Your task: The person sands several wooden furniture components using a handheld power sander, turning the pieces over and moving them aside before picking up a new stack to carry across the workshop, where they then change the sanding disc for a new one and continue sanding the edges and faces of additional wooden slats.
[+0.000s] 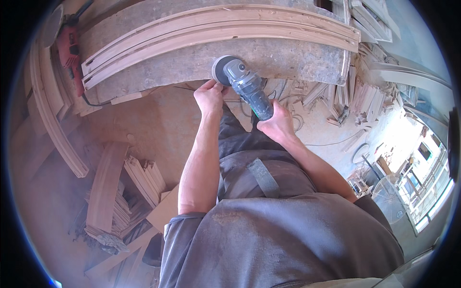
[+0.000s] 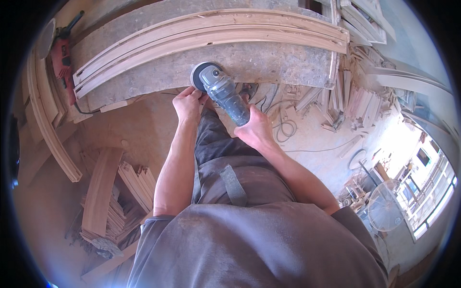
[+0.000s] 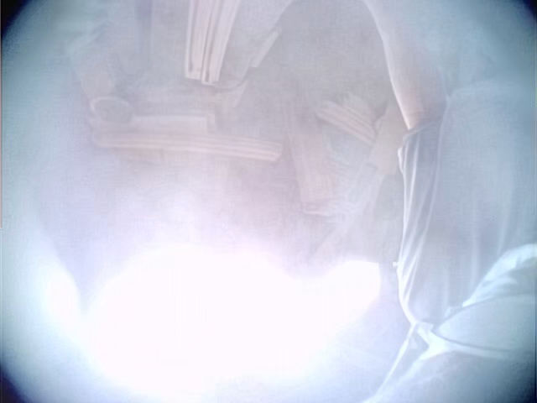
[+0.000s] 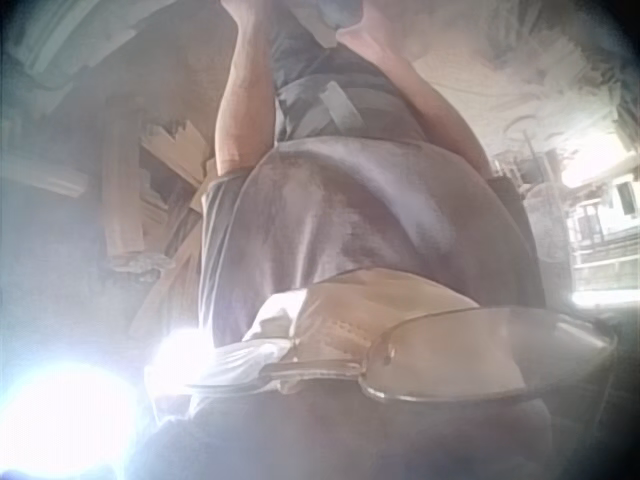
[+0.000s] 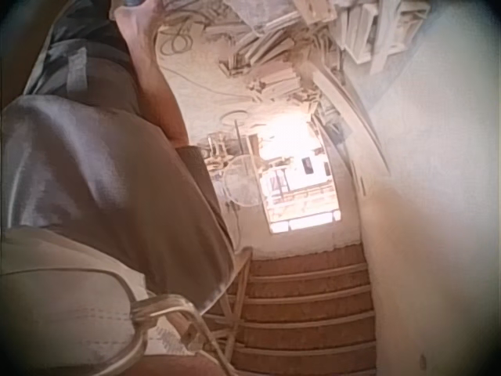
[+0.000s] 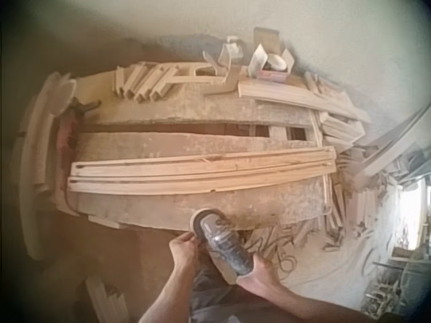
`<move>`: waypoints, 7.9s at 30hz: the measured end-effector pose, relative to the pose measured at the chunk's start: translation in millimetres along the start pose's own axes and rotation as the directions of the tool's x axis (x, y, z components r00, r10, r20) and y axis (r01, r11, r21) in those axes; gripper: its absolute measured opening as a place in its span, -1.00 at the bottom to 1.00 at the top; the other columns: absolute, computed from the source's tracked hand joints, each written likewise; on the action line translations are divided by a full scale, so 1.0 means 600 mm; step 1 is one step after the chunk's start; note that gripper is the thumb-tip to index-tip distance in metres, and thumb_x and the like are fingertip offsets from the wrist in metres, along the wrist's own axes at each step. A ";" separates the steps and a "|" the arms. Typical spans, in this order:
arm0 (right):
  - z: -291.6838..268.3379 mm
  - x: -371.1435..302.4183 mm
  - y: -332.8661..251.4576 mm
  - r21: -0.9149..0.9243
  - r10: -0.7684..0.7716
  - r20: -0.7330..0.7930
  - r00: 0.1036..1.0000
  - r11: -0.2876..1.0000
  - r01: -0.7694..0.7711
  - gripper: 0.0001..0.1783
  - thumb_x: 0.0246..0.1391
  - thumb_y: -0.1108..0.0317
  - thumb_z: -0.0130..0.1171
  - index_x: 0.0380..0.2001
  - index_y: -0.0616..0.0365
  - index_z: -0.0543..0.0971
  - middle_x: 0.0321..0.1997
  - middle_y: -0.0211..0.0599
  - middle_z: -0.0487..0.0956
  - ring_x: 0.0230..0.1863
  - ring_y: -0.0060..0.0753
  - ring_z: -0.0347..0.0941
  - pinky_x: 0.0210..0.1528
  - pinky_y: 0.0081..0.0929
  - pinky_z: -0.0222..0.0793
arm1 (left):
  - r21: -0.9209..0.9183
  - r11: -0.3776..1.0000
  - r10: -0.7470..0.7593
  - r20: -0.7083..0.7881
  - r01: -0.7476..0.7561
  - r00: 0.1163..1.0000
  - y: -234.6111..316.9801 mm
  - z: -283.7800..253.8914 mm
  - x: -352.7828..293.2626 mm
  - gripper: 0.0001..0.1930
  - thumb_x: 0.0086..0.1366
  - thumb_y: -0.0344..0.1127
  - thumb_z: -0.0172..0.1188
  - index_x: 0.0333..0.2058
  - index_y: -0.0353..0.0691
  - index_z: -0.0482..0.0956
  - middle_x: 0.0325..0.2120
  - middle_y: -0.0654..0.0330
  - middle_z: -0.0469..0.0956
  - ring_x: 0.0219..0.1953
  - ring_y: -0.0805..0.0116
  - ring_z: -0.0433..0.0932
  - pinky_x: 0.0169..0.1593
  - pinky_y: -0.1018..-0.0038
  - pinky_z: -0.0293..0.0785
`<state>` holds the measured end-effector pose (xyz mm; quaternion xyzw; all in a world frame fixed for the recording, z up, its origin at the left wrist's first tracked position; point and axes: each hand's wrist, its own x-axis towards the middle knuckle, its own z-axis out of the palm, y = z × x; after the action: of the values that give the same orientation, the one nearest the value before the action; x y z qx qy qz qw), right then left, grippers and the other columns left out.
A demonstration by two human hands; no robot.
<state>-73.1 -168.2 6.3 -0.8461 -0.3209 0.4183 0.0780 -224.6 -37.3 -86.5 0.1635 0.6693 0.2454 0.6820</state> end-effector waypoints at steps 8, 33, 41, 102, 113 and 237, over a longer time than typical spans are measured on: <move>0.007 0.001 -0.003 -0.021 0.001 -0.022 1.000 1.000 -0.001 -0.44 -0.23 0.34 0.35 -0.05 0.23 0.54 -0.19 0.11 0.70 -0.09 0.21 0.66 0.02 -0.05 0.54 | 0.020 1.000 0.001 0.017 -0.002 1.000 -0.003 0.003 0.000 -0.79 0.42 -0.56 0.21 -0.07 -0.58 0.71 -0.25 0.04 0.73 -0.28 0.33 0.72 -0.15 0.44 0.74; 0.035 0.031 0.030 -0.163 -0.092 -0.048 0.995 0.983 0.083 -0.37 -0.17 0.40 0.37 0.06 0.25 0.49 -0.06 0.20 0.66 -0.02 0.31 0.63 0.06 0.05 0.55 | -0.017 0.997 -0.076 -0.051 0.075 0.996 0.011 0.006 0.002 -0.82 0.38 -0.63 0.14 -0.12 -0.62 0.64 -0.24 -0.03 0.70 -0.32 0.24 0.73 -0.21 0.38 0.75; 0.000 0.010 0.027 -0.009 -0.173 -0.158 0.972 0.985 0.174 -0.40 -0.17 0.42 0.35 0.05 0.23 0.50 -0.14 0.21 0.69 -0.04 0.31 0.64 0.03 0.05 0.55 | -0.161 0.975 -0.147 0.063 0.155 0.987 0.062 -0.059 -0.015 -0.72 0.42 -0.46 0.18 0.03 -0.54 0.55 -0.14 -0.12 0.70 -0.24 0.12 0.74 -0.17 0.32 0.75; -0.235 -0.146 0.450 0.662 0.510 -0.036 0.860 0.657 -0.361 -0.39 -0.39 0.33 0.43 -0.12 0.29 0.60 -0.27 -0.05 0.70 -0.20 -0.10 0.67 -0.07 -0.24 0.57 | 0.361 -0.699 0.316 0.930 -0.618 0.185 0.107 0.227 0.006 -0.44 0.12 -0.53 0.33 0.16 -0.28 0.53 -0.21 0.01 0.35 -0.14 -0.04 0.38 0.00 0.06 0.39; -0.303 -0.090 0.342 0.872 -0.426 0.305 0.852 -0.235 -0.430 -0.25 -0.33 0.34 0.35 0.09 0.33 0.51 -0.21 0.08 0.66 -0.25 0.02 0.66 -0.13 -0.05 0.63 | 0.433 0.870 -0.239 0.789 -0.236 0.566 -0.079 0.371 -0.318 -0.43 0.46 0.06 0.31 0.08 -0.41 0.54 -0.21 0.13 0.68 -0.33 0.48 0.65 -0.23 0.56 0.60; -0.225 0.004 0.233 0.690 0.013 0.112 0.994 0.718 -0.087 -0.24 -0.33 0.32 0.53 0.04 0.33 0.54 -0.12 -0.10 0.69 -0.03 -0.13 0.67 0.10 -0.30 0.53 | 0.282 0.953 -0.243 0.507 0.107 0.827 -0.107 0.408 -0.233 -0.71 0.15 -0.38 0.43 -0.21 -0.42 0.61 -0.40 0.08 0.67 -0.32 0.20 0.71 -0.13 0.24 0.68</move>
<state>97.1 -257.3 35.0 -0.7419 -0.1216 0.5513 0.3618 28.1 -142.1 7.0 0.2449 0.4890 0.0428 0.8361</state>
